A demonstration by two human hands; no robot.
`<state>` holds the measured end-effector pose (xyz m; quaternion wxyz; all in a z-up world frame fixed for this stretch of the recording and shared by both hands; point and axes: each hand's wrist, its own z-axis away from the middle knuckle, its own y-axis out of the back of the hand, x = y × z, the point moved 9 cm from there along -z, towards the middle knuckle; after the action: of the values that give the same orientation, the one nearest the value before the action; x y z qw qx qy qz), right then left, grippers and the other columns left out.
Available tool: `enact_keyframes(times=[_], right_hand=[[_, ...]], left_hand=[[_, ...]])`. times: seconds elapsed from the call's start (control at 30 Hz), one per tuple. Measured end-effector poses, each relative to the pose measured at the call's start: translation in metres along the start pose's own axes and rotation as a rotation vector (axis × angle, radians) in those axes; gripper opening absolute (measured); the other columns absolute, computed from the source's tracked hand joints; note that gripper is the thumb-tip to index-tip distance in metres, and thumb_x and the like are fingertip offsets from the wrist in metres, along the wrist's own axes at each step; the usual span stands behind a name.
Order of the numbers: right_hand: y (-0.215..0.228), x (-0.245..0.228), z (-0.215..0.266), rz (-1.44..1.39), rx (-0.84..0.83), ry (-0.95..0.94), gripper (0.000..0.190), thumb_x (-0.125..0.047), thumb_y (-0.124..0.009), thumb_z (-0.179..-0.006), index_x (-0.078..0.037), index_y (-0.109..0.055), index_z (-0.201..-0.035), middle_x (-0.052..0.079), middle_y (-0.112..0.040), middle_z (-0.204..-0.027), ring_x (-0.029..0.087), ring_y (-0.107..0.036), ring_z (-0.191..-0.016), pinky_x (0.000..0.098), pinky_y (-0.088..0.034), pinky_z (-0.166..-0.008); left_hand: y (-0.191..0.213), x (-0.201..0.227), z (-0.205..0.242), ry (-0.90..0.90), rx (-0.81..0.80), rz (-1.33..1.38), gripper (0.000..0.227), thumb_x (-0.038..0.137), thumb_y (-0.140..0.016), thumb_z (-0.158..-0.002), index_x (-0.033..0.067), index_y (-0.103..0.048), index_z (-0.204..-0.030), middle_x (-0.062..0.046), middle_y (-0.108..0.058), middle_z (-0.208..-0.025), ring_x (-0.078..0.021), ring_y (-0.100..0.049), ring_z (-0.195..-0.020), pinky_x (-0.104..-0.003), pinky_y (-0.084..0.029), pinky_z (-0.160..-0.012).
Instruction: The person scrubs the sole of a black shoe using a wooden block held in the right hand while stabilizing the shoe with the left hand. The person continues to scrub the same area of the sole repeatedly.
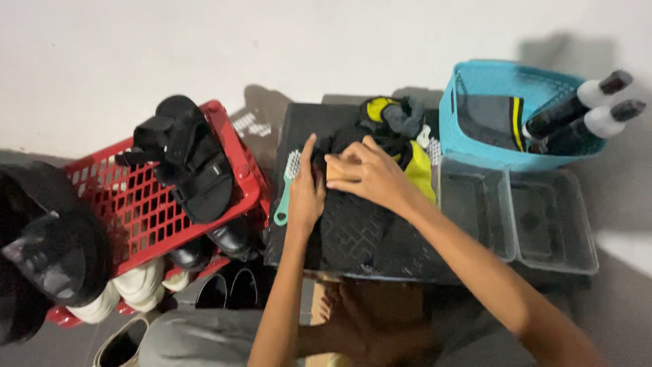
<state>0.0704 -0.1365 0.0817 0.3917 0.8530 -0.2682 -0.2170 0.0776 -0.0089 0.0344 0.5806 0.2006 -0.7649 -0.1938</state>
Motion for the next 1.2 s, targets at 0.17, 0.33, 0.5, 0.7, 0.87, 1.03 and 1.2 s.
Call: enact_keyframes(times=[0.17,0.33,0.5,0.7,0.87,1.03,1.2], right_hand=[[0.005,-0.004,0.006,0.014,0.005,0.028,0.031,-0.038,-0.079,-0.089,-0.013,-0.074,-0.108,0.006,-0.057,-0.09,0.023,-0.062,-0.089,0.0342,-0.046,-0.082],[0.0,0.007,0.007,0.038,0.025,-0.037,0.033,-0.044,-0.082,-0.086,-0.013,-0.073,-0.094,0.007,-0.059,-0.095,0.025,-0.058,-0.09,0.0336,-0.048,-0.081],[0.005,0.011,-0.005,0.157,0.003,-0.016,0.035,-0.045,-0.079,-0.088,-0.011,-0.072,-0.093,0.007,-0.059,-0.091,0.024,-0.058,-0.081,0.036,-0.047,-0.078],[0.012,0.005,0.006,0.085,-0.029,-0.091,0.033,-0.042,-0.076,-0.092,-0.015,-0.074,-0.111,0.007,-0.057,-0.09,0.023,-0.061,-0.084,0.0329,-0.045,-0.082],[0.012,0.005,0.009,0.022,-0.054,-0.163,0.035,-0.04,-0.081,-0.087,-0.014,-0.075,-0.11,0.008,-0.059,-0.095,0.027,-0.061,-0.091,0.0356,-0.047,-0.083],[0.018,-0.007,-0.005,0.052,-0.126,-0.137,0.024,-0.032,-0.074,-0.095,-0.01,-0.071,-0.101,0.01,-0.053,-0.09,0.022,-0.055,-0.082,0.0355,-0.044,-0.079],[0.042,-0.02,-0.018,0.251,0.115,-0.28,0.018,-0.026,-0.072,-0.097,-0.009,-0.072,-0.092,0.009,-0.053,-0.084,0.019,-0.054,-0.074,0.0307,-0.042,-0.068]], left_hand=[[-0.005,-0.012,0.005,0.013,0.019,0.033,0.061,0.007,-0.044,-0.103,0.0309,-0.031,-0.157,-0.029,-0.067,-0.126,-0.0525,-0.068,-0.098,-0.058,-0.058,-0.08],[-0.003,-0.011,0.005,0.026,0.02,0.056,0.057,0.006,-0.045,-0.103,0.0291,-0.033,-0.154,-0.026,-0.067,-0.126,-0.0487,-0.069,-0.104,-0.057,-0.058,-0.087],[-0.004,-0.014,-0.004,0.025,0.033,0.041,0.051,0.009,-0.046,-0.102,0.026,-0.037,-0.149,-0.022,-0.07,-0.124,-0.0451,-0.069,-0.108,-0.056,-0.057,-0.09],[-0.005,-0.016,-0.003,0.019,0.012,0.102,0.051,0.004,-0.044,-0.102,0.0232,-0.035,-0.149,-0.028,-0.067,-0.125,-0.0484,-0.067,-0.109,-0.059,-0.057,-0.091],[-0.002,-0.011,-0.008,-0.002,0.009,0.108,0.054,0.0,-0.047,-0.099,0.0169,-0.034,-0.149,-0.032,-0.062,-0.131,-0.0528,-0.062,-0.115,-0.063,-0.053,-0.096],[0.001,-0.006,-0.001,0.02,0.007,0.089,0.053,0.001,-0.044,-0.101,0.0191,-0.033,-0.149,-0.032,-0.066,-0.121,-0.0535,-0.065,-0.107,-0.062,-0.055,-0.09],[-0.001,-0.008,-0.001,0.037,0.002,0.1,0.052,0.004,-0.045,-0.101,0.0212,-0.035,-0.149,-0.033,-0.068,-0.117,-0.0539,-0.066,-0.104,-0.061,-0.057,-0.086]])
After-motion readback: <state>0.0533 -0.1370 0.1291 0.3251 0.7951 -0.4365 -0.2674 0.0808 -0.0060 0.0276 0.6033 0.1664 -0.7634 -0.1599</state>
